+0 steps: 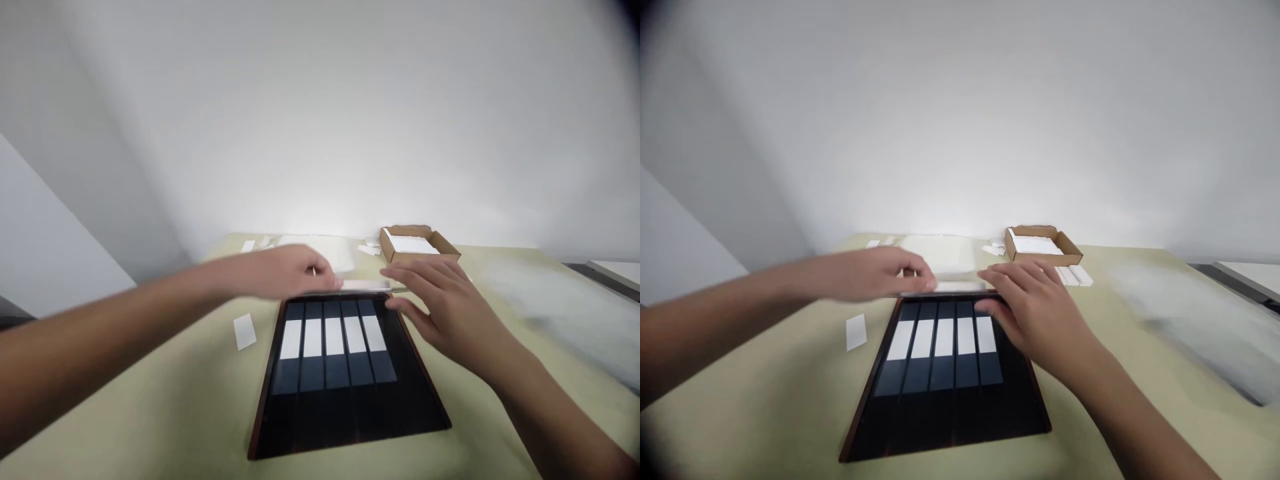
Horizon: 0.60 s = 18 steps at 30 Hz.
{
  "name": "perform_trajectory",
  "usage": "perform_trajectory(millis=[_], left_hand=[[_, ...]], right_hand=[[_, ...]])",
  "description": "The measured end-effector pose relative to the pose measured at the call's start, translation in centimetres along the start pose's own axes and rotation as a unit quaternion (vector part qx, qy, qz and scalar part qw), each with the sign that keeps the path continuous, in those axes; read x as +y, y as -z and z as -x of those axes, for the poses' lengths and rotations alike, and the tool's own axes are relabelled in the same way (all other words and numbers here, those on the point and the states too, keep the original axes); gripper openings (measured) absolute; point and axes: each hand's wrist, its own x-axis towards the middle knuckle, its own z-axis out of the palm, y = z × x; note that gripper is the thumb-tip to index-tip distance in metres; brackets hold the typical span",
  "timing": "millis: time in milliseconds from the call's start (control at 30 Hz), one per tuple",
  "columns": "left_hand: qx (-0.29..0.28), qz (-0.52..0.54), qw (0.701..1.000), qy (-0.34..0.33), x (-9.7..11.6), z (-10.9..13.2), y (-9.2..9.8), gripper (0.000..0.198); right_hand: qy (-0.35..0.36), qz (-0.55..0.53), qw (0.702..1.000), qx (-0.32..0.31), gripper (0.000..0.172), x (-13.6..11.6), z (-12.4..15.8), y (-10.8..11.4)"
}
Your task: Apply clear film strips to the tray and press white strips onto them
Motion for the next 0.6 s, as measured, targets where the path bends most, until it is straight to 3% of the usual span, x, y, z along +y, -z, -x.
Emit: perform_trajectory(millis=[133, 200, 267, 333, 400, 433, 533, 600], left_hand=[[0.001, -0.049, 0.999, -0.009, -1.1, -4.0, 6.1, 0.052], [0.064, -0.078, 0.995, -0.012, -2.0, -5.0, 7.8, 0.053], [0.171, -0.102, 0.980, -0.017, -3.2, -5.1, 8.0, 0.059], [0.300, -0.118, 0.946, -0.039, -4.9, -4.2, 6.3, 0.061], [0.398, -0.129, 0.903, -0.099, -7.3, -2.7, 2.7, 0.049], [0.414, -0.136, 0.887, -0.152, -8.6, -1.8, 0.4, 0.039], [0.323, -0.148, 0.893, -0.278, -12.3, 0.7, -6.8, 0.016], [0.265, -0.136, 0.896, -0.330, -14.1, 1.9, -10.6, 0.013]], right_hand=[[-0.051, 0.083, 0.994, 0.058, 0.032, 2.9, -3.0, -2.9], [-0.075, 0.097, 0.990, 0.069, 0.036, 4.2, -5.1, -4.2], [-0.092, 0.103, 0.988, 0.066, 0.039, 5.3, -7.3, -5.4], [-0.107, 0.105, 0.987, 0.056, 0.043, 6.3, -9.0, -6.7], [-0.119, 0.107, 0.986, 0.047, 0.046, 7.1, -10.3, -8.1], [-0.125, 0.108, 0.985, 0.044, 0.047, 7.4, -10.7, -8.9], [-0.138, 0.110, 0.984, 0.035, 0.053, 8.3, -11.7, -11.0], [-0.142, 0.112, 0.983, 0.029, 0.055, 9.0, -12.1, -12.0]])
